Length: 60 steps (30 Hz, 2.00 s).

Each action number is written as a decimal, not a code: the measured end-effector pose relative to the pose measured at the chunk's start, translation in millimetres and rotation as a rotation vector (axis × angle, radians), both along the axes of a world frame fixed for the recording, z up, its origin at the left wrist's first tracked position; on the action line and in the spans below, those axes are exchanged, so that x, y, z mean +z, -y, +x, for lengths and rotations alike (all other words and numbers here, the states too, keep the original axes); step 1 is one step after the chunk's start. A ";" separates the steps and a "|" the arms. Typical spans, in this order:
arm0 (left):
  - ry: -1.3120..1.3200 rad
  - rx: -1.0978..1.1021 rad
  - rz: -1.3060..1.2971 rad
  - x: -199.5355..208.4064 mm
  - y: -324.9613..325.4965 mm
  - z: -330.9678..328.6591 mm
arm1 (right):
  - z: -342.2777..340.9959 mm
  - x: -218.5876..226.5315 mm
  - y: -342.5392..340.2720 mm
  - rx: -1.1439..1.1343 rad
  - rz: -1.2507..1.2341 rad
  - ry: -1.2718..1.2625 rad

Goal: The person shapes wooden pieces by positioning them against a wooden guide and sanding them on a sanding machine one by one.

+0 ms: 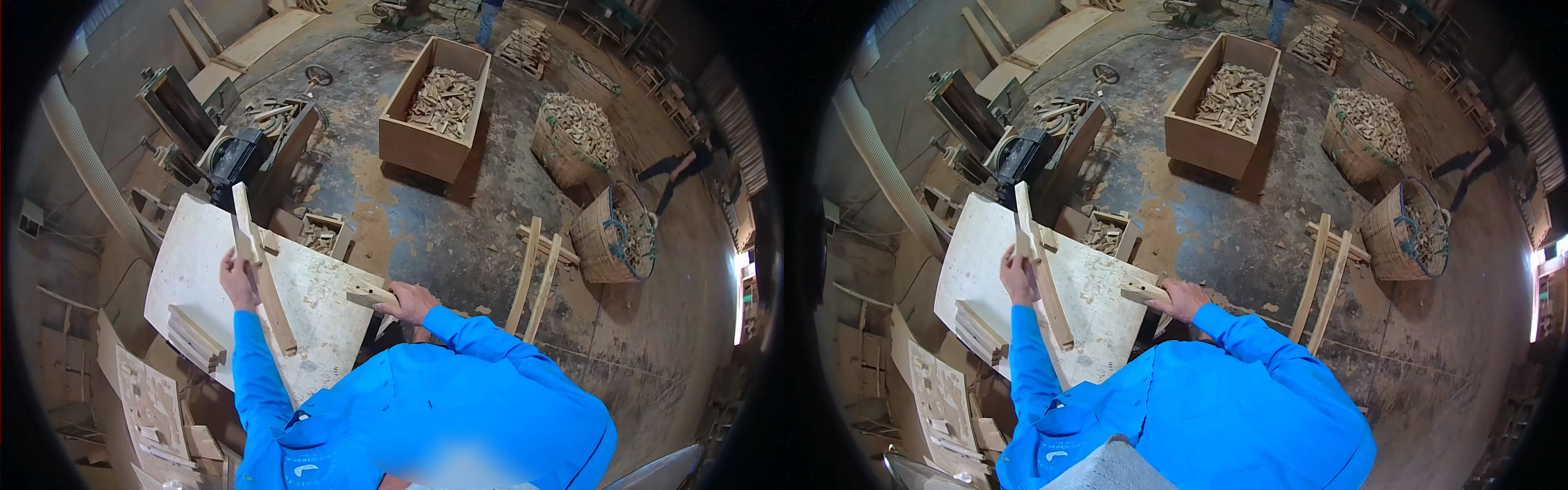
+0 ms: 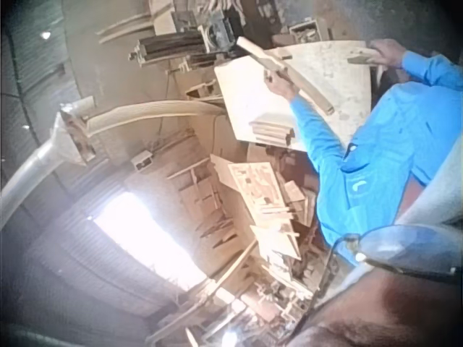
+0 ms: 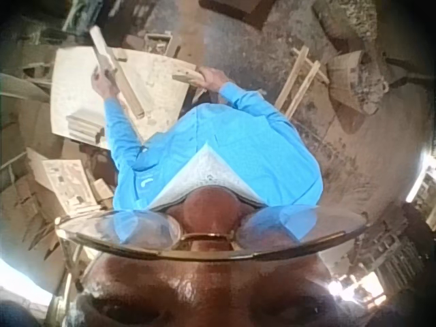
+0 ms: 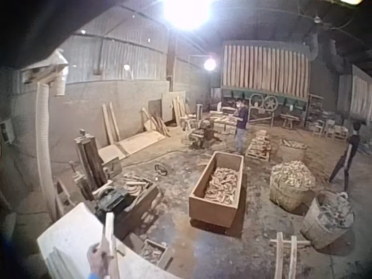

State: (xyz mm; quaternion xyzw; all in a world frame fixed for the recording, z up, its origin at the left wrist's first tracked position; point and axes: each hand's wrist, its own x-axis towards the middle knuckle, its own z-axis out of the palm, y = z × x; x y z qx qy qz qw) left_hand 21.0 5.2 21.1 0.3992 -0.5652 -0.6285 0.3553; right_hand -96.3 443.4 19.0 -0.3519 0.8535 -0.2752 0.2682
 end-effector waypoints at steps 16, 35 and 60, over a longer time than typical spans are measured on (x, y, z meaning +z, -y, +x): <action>0.017 -0.649 0.383 22.6 -205.6 12.2 | 21.6 11.4 52.6 0.229 -0.487 -0.646; 0.318 -0.230 -0.591 56.2 -165.3 52.0 | -19.0 67.1 102.9 -0.270 -0.459 0.216; 0.418 -0.008 -0.736 12.6 -148.2 123.1 | -92.2 -31.8 334.5 -0.231 -0.477 0.374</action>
